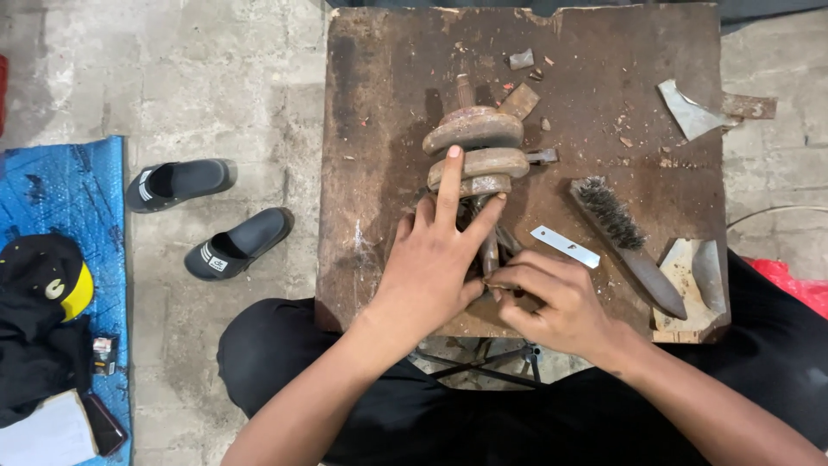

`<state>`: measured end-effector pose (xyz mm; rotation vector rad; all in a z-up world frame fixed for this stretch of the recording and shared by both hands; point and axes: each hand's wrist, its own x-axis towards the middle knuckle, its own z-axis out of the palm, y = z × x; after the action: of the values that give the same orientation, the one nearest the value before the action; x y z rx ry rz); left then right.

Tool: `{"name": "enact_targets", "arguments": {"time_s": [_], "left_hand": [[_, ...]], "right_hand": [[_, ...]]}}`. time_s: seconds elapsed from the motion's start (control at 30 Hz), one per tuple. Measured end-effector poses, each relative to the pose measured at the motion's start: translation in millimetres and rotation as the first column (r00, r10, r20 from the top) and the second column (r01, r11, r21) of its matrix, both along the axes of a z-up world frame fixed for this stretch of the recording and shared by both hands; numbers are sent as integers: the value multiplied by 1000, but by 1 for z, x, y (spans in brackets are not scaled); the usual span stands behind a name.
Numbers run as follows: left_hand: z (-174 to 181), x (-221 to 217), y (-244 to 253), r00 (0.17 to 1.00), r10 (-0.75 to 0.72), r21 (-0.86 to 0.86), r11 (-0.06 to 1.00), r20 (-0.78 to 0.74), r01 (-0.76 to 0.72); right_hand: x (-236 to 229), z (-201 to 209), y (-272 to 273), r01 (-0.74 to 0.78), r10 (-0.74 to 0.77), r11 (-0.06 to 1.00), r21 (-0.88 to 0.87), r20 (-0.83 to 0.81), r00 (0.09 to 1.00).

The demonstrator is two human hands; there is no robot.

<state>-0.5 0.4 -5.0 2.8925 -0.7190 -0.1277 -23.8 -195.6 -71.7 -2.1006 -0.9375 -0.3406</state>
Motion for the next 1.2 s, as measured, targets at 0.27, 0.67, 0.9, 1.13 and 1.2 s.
{"name": "enact_targets", "arguments": {"time_s": [0.27,0.67,0.9,1.13,1.2], "left_hand": [[2,1,0,1000,3,-29,1000,-20,-3],[3,1,0,998,1,-26,1000,-60,-3],[2,2,0,997,7,-62,998,-83,-12],[2,1,1,996,4,-77,997,-94,-12],[1,1,1,995,5,-83,996,-100,-14]], "right_hand": [[5,7,2,-13,14,999,34,-4,1000],[8,28,7,-23,34,996,89,-122,992],[11,10,1,46,-19,994,96,-271,962],[0,37,13,120,-82,986,113,-294,952],[1,37,13,158,-125,983,94,-284,951]]}}
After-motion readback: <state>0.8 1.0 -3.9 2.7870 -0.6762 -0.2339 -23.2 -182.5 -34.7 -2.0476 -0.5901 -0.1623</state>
